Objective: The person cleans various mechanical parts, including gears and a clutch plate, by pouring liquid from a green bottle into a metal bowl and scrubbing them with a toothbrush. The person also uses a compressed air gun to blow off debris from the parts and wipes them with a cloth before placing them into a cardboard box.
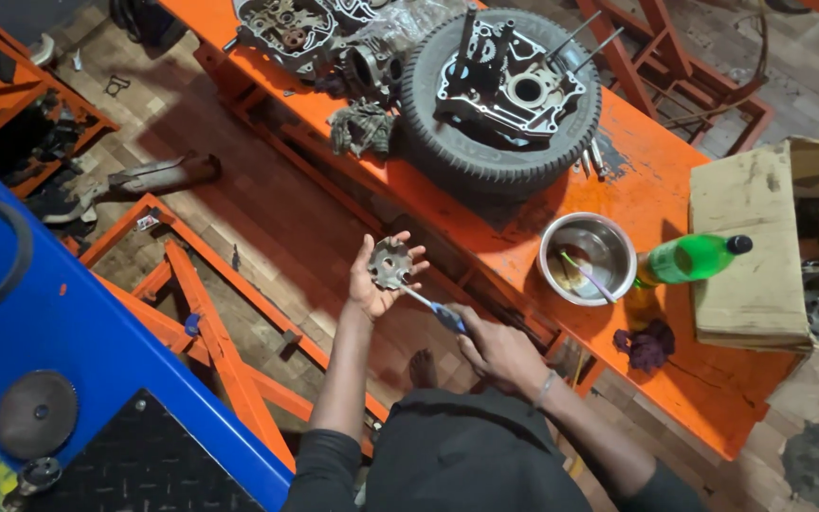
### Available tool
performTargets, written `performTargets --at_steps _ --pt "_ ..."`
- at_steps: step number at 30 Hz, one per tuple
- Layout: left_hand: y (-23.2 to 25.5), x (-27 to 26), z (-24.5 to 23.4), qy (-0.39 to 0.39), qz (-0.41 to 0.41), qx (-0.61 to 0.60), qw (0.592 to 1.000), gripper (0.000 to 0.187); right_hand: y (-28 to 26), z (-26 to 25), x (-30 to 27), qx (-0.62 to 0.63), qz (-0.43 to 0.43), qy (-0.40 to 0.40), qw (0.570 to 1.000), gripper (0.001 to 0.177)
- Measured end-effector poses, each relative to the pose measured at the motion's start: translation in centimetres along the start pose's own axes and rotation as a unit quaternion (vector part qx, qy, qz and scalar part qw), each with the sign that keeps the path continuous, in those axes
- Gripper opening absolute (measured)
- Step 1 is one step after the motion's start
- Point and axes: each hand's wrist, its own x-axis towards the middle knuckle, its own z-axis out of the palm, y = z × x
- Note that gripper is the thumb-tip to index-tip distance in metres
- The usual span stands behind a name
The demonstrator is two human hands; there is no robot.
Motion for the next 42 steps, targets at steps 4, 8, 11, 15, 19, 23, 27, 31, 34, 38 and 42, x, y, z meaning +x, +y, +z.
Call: performTargets --at_steps 4,8,11,15,19,23,27,31,34,38,42 --pt "-0.6 0.3 -0.7 -0.031 -0.003 0.032 0.999 0.073 -0.6 -0.6 1.1 -0.006 -0.003 0.041 0.999 0.051" --pt "-0.6 -0.2 -0.7 0.011 0.008 0.049 0.999 0.074 -0.6 -0.9 1.1 -0.035 0.071 0.037 0.996 0.051" --pt "-0.7 -0.1 -1.0 0.031 0.018 0.062 0.997 0.075 -0.1 -0.1 0.5 -0.046 0.065 0.009 0.997 0.052" --pt "-1.6 0.3 -0.7 0.019 0.005 0.064 0.998 0.079 0.1 0.5 1.1 -0.033 0.028 -0.007 0.999 0.052" --pt "-1.1 0.2 -0.7 0.051 0.014 0.085 0.995 0.078 -0.6 -0.6 1.0 -0.051 0.065 0.043 0.996 0.050" --pt "-1.6 0.3 -2.1 0.054 0.012 0.077 0.996 0.077 1.2 1.6 0.8 -0.049 0.065 -0.002 0.997 0.048" --pt "-1.8 0.5 -2.2 0.056 0.005 0.064 0.996 0.070 -0.7 -0.1 1.7 -0.048 0.040 0.039 0.997 0.050" --pt "-1.5 0.9 -3.8 0.038 0.015 0.069 0.997 0.069 -0.5 -0.5 2.5 -0.042 0.074 -0.017 0.996 0.048" --pt "-1.4 0.4 -4.8 0.066 0.030 0.059 0.996 0.053 -0.2 0.3 2.7 -0.023 0.064 -0.058 0.996 0.046" --pt "-0.8 -1.6 -8.0 0.152 0.162 0.171 0.960 0.039 3.4 2.6 3.3 -0.026 -0.003 0.056 0.998 0.043" --pt "5.2 -11.9 -4.1 0.299 0.323 0.312 0.842 0.027 7.5 5.1 1.9 0.033 0.007 0.134 0.990 0.037"
